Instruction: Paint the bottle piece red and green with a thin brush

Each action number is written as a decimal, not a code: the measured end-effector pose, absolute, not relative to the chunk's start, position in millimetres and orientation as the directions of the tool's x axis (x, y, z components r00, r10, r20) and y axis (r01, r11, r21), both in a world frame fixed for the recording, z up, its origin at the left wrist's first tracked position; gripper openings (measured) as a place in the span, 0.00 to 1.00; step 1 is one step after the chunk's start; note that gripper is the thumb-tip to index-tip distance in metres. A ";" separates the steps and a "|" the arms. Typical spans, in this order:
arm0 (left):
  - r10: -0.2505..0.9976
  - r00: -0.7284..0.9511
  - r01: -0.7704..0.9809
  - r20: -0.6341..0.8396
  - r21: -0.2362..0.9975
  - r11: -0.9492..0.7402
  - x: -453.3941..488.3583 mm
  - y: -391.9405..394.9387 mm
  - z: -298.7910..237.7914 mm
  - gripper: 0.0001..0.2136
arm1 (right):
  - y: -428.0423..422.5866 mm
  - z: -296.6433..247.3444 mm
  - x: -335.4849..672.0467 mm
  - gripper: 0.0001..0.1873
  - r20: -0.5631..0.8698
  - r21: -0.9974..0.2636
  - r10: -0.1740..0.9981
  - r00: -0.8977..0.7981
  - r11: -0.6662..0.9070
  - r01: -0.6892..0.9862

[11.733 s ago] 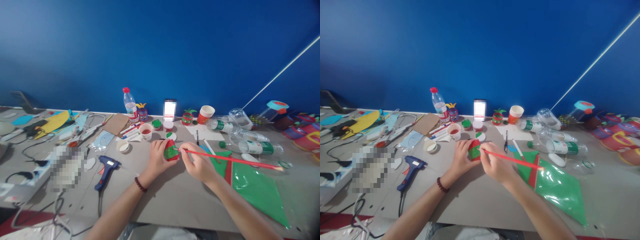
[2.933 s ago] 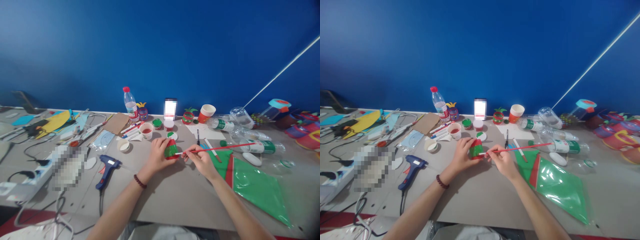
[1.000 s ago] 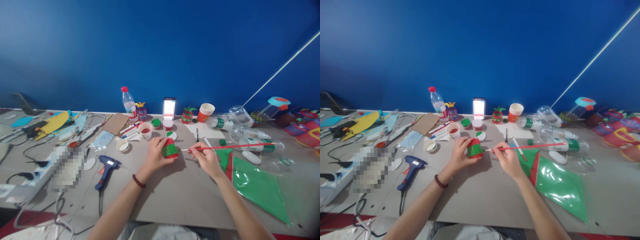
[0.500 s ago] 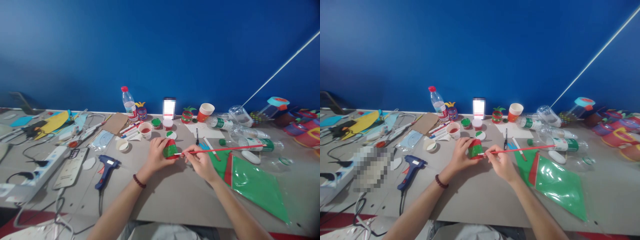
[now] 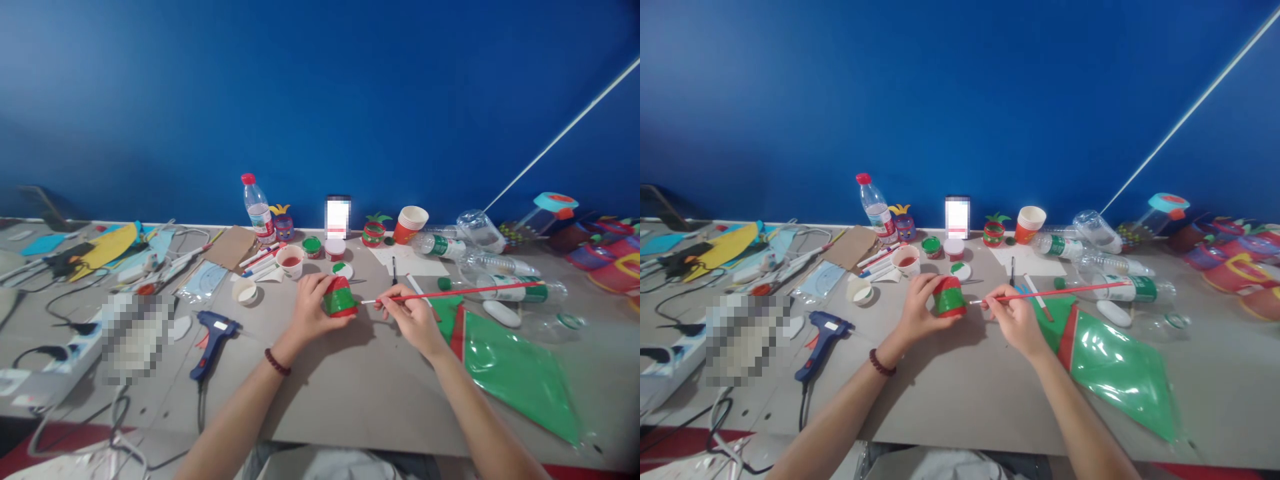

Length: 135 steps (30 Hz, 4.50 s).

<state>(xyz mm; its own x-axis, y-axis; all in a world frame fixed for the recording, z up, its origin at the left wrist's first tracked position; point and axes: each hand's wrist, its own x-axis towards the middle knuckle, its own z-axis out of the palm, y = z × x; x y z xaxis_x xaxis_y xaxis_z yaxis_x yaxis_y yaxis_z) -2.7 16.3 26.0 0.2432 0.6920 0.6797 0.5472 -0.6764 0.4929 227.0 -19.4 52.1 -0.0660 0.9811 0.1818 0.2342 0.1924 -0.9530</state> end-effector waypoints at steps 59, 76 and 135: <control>0.650 0.233 0.567 0.723 0.442 -0.695 -1.7 13.8 25.8 0.36 | -23.7 51.9 224.6 0.16 0.236 -0.951 0.971 -0.024 0.236 0.199; 0.597 0.280 0.547 0.752 0.386 -0.743 6.0 12.1 19.0 0.36 | -33.8 48.0 205.7 0.13 0.287 -0.922 0.952 -0.110 0.305 0.240; 0.581 0.333 0.505 0.743 0.380 -0.775 11.9 6.1 23.7 0.37 | -29.3 52.4 213.0 0.11 0.311 -0.942 0.949 -0.058 0.316 0.113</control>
